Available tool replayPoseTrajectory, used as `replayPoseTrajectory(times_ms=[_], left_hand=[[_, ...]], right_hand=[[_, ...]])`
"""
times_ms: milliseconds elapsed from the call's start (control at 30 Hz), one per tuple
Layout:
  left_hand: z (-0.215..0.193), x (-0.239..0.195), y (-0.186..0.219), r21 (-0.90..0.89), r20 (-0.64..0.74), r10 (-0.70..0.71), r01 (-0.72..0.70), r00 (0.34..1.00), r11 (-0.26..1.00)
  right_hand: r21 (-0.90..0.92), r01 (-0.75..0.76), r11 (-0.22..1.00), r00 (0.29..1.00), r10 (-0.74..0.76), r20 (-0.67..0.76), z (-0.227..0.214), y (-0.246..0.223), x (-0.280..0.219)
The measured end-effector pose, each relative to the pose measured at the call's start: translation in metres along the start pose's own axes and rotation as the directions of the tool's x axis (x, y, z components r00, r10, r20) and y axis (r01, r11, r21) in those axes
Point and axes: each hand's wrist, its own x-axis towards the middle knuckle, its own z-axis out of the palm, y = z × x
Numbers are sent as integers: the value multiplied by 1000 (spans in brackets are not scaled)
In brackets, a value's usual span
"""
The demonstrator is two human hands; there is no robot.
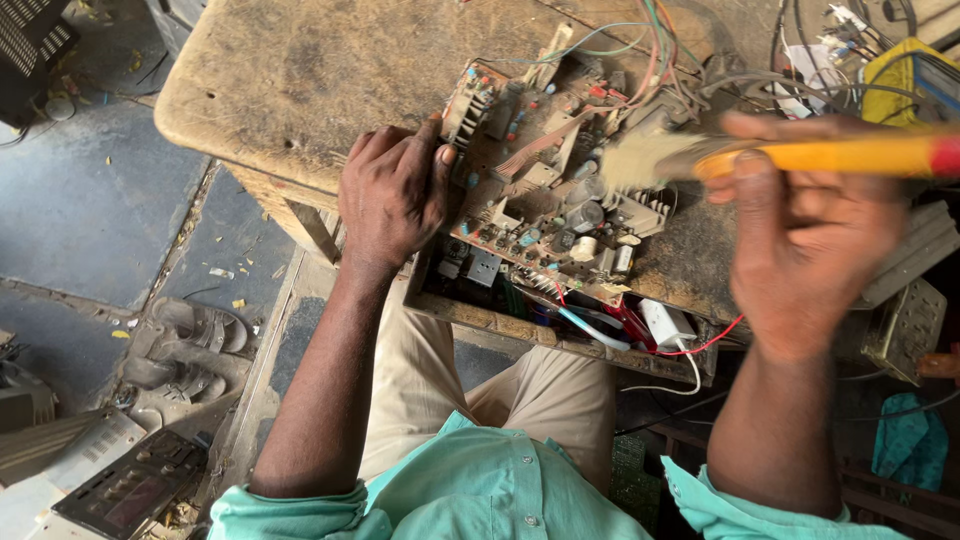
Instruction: The person cleans a circuit board by brushing both sides with a paintbrush and a toothbrush, then uses a test light to check components on the board. The person flips the board over to access the underside and continues brushing.
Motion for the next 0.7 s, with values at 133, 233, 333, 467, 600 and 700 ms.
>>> replayPoseTrajectory(times_ms=[133,233,333,467,600,700], left_hand=[[-2,1,2,-16,-15,27,-28,1000,999],[-2,3,3,-16,-27,41,-41,999,999],[-3,3,4,-11,-14,29,-29,999,1000],[-4,7,3,16,4,34,-34,999,999],[-5,6,6,3,1,35,-35,999,999],[-4,4,6,23,-15,32,-32,999,999]], right_hand=[[104,-107,989,994,108,1,20,13,0],[149,-158,976,987,150,63,34,25,3],[-60,-147,987,973,156,169,39,38,9],[-326,116,938,988,-76,134,51,59,27],[-172,26,985,999,-22,27,54,53,4],[-92,-160,983,971,174,165,45,56,3]])
